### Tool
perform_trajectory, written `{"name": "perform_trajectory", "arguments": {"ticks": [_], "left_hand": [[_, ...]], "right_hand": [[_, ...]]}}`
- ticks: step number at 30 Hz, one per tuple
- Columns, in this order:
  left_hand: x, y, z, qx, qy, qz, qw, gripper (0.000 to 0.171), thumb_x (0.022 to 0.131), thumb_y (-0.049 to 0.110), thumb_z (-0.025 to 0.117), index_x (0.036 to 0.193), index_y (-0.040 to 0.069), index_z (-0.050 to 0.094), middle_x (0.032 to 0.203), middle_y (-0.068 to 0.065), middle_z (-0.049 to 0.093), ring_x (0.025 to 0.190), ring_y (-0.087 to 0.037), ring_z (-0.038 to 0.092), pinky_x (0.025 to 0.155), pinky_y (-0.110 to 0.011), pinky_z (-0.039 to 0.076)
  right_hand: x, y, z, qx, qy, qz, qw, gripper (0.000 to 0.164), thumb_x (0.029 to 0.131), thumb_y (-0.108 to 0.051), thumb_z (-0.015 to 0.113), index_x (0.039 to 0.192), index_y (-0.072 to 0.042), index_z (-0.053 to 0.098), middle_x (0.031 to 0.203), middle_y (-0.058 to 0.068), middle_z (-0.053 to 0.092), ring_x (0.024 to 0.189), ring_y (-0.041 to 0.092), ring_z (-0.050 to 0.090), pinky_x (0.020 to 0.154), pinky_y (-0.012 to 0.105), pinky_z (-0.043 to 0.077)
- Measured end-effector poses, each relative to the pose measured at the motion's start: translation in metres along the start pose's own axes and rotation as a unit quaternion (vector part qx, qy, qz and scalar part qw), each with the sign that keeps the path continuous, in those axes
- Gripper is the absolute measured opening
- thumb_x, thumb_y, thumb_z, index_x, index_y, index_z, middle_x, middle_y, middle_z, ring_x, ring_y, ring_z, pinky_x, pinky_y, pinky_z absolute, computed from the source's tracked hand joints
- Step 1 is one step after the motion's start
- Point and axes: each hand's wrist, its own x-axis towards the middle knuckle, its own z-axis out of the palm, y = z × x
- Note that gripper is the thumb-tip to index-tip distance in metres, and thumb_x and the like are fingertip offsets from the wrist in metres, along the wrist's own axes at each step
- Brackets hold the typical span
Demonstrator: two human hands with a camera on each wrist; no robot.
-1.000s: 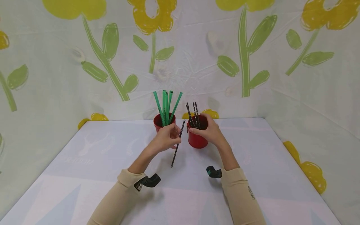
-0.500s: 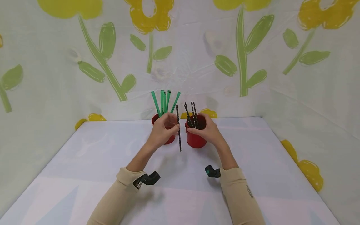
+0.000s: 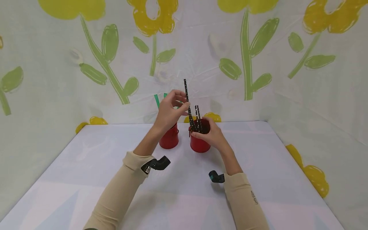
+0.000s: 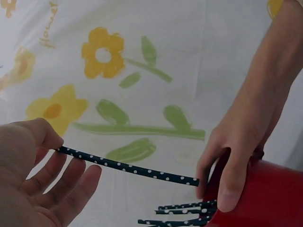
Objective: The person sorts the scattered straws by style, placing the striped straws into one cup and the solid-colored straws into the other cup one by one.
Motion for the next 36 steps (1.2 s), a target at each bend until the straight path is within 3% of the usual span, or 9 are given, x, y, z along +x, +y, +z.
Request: {"name": "perform_trajectory", "arguments": {"ticks": [5, 10, 19, 27, 36], "left_hand": [[0.012, 0.002, 0.009, -0.001, -0.012, 0.004, 0.9999, 0.025, 0.094, 0.014, 0.062, 0.117, 0.007, 0.056, 0.102, -0.013, 0.067, 0.083, -0.023, 0.069, 0.067, -0.025, 0.06], [0.015, -0.005, 0.015, -0.002, -0.013, -0.015, 0.9998, 0.024, 0.095, 0.015, 0.061, 0.117, 0.007, 0.056, 0.104, -0.014, 0.067, 0.082, -0.023, 0.068, 0.067, -0.025, 0.06], [0.013, -0.016, 0.023, -0.003, -0.013, -0.029, 0.9995, 0.025, 0.095, 0.016, 0.062, 0.118, 0.007, 0.055, 0.105, -0.014, 0.067, 0.083, -0.023, 0.069, 0.069, -0.024, 0.06], [0.001, -0.03, 0.033, 0.0, -0.038, -0.055, 0.9978, 0.028, 0.095, 0.016, 0.062, 0.12, 0.009, 0.053, 0.105, -0.013, 0.066, 0.084, -0.023, 0.07, 0.071, -0.024, 0.06], [-0.002, -0.04, 0.025, 0.002, -0.021, -0.06, 0.998, 0.029, 0.095, 0.017, 0.063, 0.121, 0.008, 0.053, 0.102, -0.013, 0.065, 0.087, -0.024, 0.07, 0.072, -0.027, 0.061]], "right_hand": [[0.0, 0.0, 0.0, 0.005, 0.001, 0.001, 1.0, 0.094, 0.077, -0.052, 0.078, 0.149, -0.023, 0.027, 0.146, 0.005, 0.045, 0.136, 0.03, 0.04, 0.101, 0.055, 0.049], [0.001, 0.002, 0.001, 0.007, -0.002, -0.004, 1.0, 0.095, 0.077, -0.051, 0.079, 0.15, -0.021, 0.027, 0.147, 0.007, 0.043, 0.138, 0.032, 0.039, 0.102, 0.056, 0.048], [0.003, 0.0, 0.001, 0.005, 0.002, -0.006, 1.0, 0.095, 0.076, -0.051, 0.079, 0.15, -0.022, 0.028, 0.147, 0.007, 0.044, 0.138, 0.032, 0.04, 0.102, 0.056, 0.048], [-0.001, 0.004, 0.003, 0.01, -0.009, -0.003, 1.0, 0.093, 0.075, -0.054, 0.079, 0.148, -0.026, 0.028, 0.146, 0.005, 0.045, 0.136, 0.03, 0.042, 0.101, 0.054, 0.05], [-0.001, 0.001, 0.001, -0.007, 0.004, -0.001, 1.0, 0.094, 0.078, -0.051, 0.078, 0.151, -0.021, 0.026, 0.147, 0.007, 0.044, 0.137, 0.032, 0.04, 0.102, 0.056, 0.049]]}}
